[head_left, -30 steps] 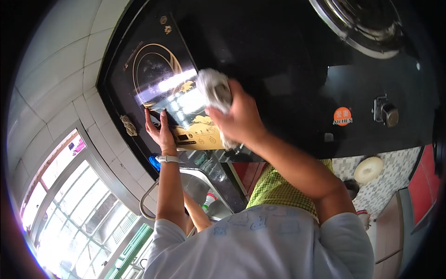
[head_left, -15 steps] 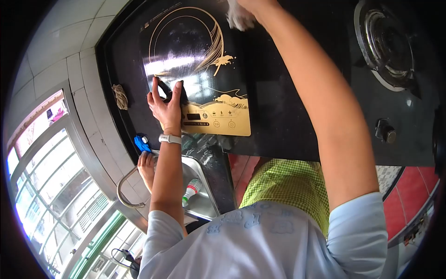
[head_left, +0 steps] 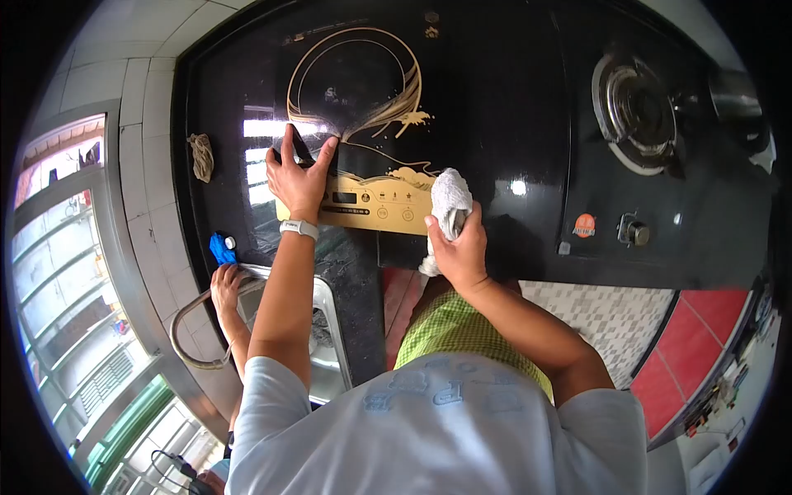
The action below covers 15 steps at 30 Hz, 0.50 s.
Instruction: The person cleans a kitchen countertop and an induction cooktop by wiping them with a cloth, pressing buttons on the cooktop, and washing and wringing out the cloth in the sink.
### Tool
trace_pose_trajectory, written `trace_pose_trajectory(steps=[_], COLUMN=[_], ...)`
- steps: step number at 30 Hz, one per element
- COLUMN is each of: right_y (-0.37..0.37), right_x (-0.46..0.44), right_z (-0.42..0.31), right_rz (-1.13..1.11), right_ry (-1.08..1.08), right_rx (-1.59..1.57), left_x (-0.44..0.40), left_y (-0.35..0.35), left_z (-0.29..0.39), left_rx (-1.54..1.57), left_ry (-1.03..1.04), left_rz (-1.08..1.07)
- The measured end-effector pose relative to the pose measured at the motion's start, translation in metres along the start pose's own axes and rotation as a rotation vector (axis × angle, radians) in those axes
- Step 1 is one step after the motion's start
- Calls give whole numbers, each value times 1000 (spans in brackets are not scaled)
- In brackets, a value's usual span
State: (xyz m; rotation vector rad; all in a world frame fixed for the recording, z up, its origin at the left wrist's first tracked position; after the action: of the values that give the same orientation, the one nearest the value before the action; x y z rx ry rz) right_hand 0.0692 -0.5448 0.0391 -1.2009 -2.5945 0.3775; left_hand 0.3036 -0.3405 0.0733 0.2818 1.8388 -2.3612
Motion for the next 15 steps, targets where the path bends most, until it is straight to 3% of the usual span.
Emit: trace_pose_trajectory(steps=[4,5,6,9,11,13,15], right_y=[18,14,24,43,47,71,86], right_x=[-83,-86,-144,-227,-246,-253,-249], right_z=[-6,-15,-34,-55,-71,-133,-161], right_rz=[15,124,98,124,247,148,10], right_ry=[-49,-200,-118,-191,-464,-1003,-1058], right_rx=[25,-20,107,333,377,542,463], left_x=[0,0,2,1,0,-3,-4], left_y=[1,-4,-6,-11,-13,-16,-19], left_z=[-5,3,7,9,9,4,5], left_rx=[21,2,-1,0,-8,51,64], left_ry=[-44,-12,8,47,37,14,18], left_rz=[10,6,28,56,54,38,52])
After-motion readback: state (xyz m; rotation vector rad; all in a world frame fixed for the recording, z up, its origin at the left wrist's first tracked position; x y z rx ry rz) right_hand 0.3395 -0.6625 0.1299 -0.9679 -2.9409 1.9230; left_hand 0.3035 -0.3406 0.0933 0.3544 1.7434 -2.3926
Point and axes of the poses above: each hand's wrist, its own x-axis away from the middle knuckle, its own y-axis out of the palm, z = x × y, the point moved 9 cm from there along -x, towards the middle knuckle, and after that the axes turned 8 degrees about z, right-handed, at the moved point
